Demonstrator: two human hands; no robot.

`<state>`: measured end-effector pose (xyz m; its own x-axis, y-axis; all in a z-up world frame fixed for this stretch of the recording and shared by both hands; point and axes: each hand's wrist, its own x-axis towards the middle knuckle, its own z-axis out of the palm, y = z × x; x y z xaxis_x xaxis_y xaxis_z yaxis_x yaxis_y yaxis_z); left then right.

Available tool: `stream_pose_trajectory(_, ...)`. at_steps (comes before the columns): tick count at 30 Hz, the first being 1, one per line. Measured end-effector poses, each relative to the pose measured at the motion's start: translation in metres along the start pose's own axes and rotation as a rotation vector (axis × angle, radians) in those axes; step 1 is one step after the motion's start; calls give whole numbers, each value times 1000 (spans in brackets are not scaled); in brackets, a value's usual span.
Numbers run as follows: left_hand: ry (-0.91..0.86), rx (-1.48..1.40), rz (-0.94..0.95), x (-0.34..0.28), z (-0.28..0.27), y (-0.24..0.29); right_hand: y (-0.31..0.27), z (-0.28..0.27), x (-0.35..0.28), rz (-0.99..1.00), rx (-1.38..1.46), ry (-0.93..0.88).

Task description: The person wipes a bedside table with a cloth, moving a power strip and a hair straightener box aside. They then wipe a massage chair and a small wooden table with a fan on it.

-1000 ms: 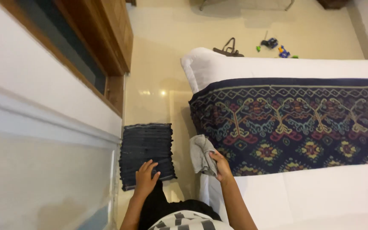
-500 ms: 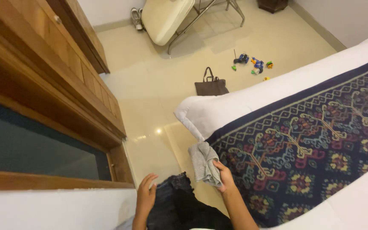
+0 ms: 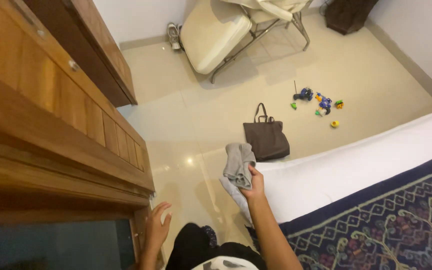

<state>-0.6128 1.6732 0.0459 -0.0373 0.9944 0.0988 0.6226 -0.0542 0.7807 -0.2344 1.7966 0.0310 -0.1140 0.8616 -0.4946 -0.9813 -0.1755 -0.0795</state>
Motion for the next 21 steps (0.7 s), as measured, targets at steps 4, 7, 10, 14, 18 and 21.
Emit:
stream_pose_trajectory(4,-34,-110,-71,98,10,13,-17,67,63,-19,-36,-85)
stream_pose_trajectory(7,-189,-130,-134,171,47,-11,-45,75,108,-65,6,-110)
stream_pose_trajectory(10,-344,-141,-83,257,74,-5,-98,33,150,-147,87,-50)
stream_pose_trajectory(14,-445,-115,123,406,80,42,-141,54,163,-419,141,171)
stream_pose_trajectory(18,-499,50,257,547,114,74,-189,76,201,-522,142,181)
stream_pose_trajectory(21,-520,44,298,613,125,116,-194,88,222,-607,208,162)
